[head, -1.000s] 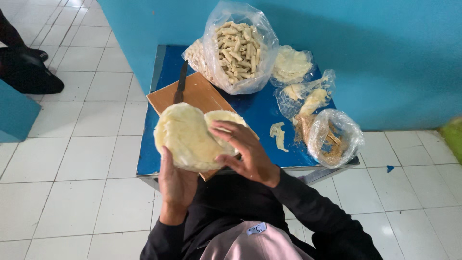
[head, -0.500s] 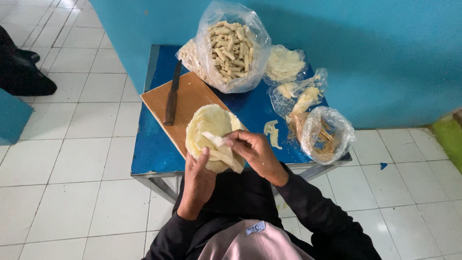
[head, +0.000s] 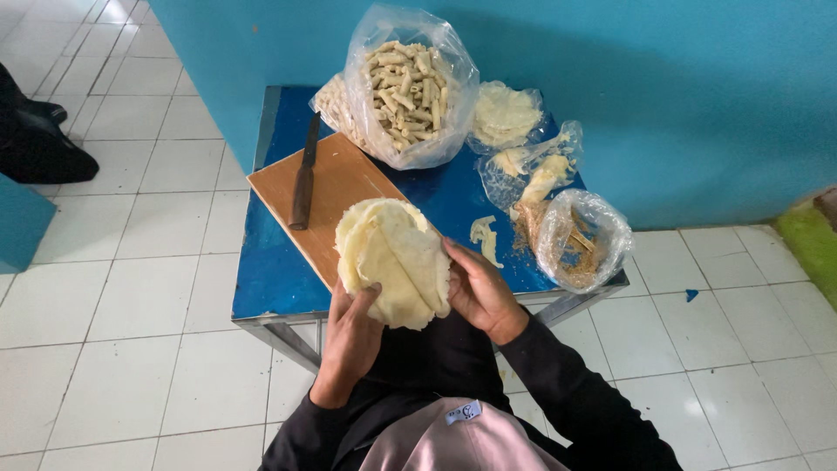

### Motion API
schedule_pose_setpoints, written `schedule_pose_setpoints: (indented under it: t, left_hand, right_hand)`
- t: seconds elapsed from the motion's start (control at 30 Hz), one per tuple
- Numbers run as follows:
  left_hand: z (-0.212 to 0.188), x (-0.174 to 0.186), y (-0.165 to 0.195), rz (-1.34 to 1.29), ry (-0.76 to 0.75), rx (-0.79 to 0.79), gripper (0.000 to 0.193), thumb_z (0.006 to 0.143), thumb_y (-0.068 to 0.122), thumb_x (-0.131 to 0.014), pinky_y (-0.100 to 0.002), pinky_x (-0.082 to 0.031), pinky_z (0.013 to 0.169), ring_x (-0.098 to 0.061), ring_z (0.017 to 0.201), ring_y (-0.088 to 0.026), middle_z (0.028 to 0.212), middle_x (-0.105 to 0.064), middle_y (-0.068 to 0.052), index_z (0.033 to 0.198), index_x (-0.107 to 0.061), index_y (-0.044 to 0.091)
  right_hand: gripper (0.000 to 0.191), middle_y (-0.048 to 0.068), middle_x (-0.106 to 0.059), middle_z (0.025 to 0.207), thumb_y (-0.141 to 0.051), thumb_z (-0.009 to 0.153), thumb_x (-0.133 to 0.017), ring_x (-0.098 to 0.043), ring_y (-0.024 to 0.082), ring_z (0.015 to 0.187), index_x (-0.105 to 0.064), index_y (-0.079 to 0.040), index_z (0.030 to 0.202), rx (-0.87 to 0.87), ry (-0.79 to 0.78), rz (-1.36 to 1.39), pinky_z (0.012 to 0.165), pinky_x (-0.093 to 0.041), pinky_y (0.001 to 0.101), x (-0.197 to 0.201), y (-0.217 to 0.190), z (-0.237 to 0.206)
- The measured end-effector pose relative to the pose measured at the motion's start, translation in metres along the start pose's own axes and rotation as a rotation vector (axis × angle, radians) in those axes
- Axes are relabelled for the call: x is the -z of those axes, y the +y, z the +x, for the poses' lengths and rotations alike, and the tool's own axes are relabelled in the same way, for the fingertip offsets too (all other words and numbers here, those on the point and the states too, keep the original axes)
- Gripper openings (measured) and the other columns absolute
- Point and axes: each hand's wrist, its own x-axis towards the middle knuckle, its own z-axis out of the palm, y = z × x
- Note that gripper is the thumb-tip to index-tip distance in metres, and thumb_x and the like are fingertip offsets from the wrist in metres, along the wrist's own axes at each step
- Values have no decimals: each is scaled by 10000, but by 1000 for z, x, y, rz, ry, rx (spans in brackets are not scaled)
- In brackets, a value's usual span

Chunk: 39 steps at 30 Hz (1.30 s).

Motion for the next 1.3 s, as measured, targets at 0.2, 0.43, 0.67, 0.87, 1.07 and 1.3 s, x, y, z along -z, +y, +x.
schedule_pose_setpoints:
  t: [0.2,0.43,0.67,0.87,1.07,1.3]
  left_hand:
    - [-12,0,5,22,-14,60,619,940,49,-473,-309,-518,914,-599,1156,-188,1354,-582,-109,1545,-349,76]
    - [-21,12,11,-166,20,111,594,963,54,-476,-337,-511,940,-607,1209,-223,1387,-587,-149,1546,-370,15]
    - [-37,19,17,-278,39,177,627,937,39,-474,-385,-503,1000,-585,1269,-251,1419,-553,-144,1548,-331,50]
    - [-39,19,13,-238,61,208,617,945,33,-477,-403,-495,993,-580,1264,-271,1404,-558,-165,1546,-336,43]
    - [-45,50,26,-349,111,186,580,913,-9,-478,-420,-490,1031,-601,1267,-279,1394,-602,-160,1490,-418,-15]
    - [-57,80,39,-457,146,115,505,910,-5,-471,-451,-507,1014,-647,1205,-294,1341,-650,-182,1413,-504,-37]
  right_hand:
    - [449,102,-681,1269,-77,995,-643,-666,178,1142,-524,20,1417,53,-159,-377,962,-560,331,-24,9,-22]
    - [365,136,-697,1245,-58,1079,-573,-701,178,1064,-524,82,1412,-43,-175,-124,930,-562,299,21,17,-24]
    - [393,159,-695,1244,-100,1057,-534,-717,193,1061,-491,53,1416,-90,-144,200,913,-583,296,28,25,-34]
    - [413,132,-692,1250,-148,1010,-583,-709,188,1088,-542,33,1380,-97,-15,-128,941,-576,325,7,39,-36]
    - [413,158,-681,1267,-218,1070,-575,-699,221,1121,-546,53,1380,-80,-51,43,960,-568,354,27,16,-35]
    - [423,150,-686,1298,-259,1037,-533,-680,237,1166,-568,7,1364,-13,1,142,997,-565,381,35,-6,-37]
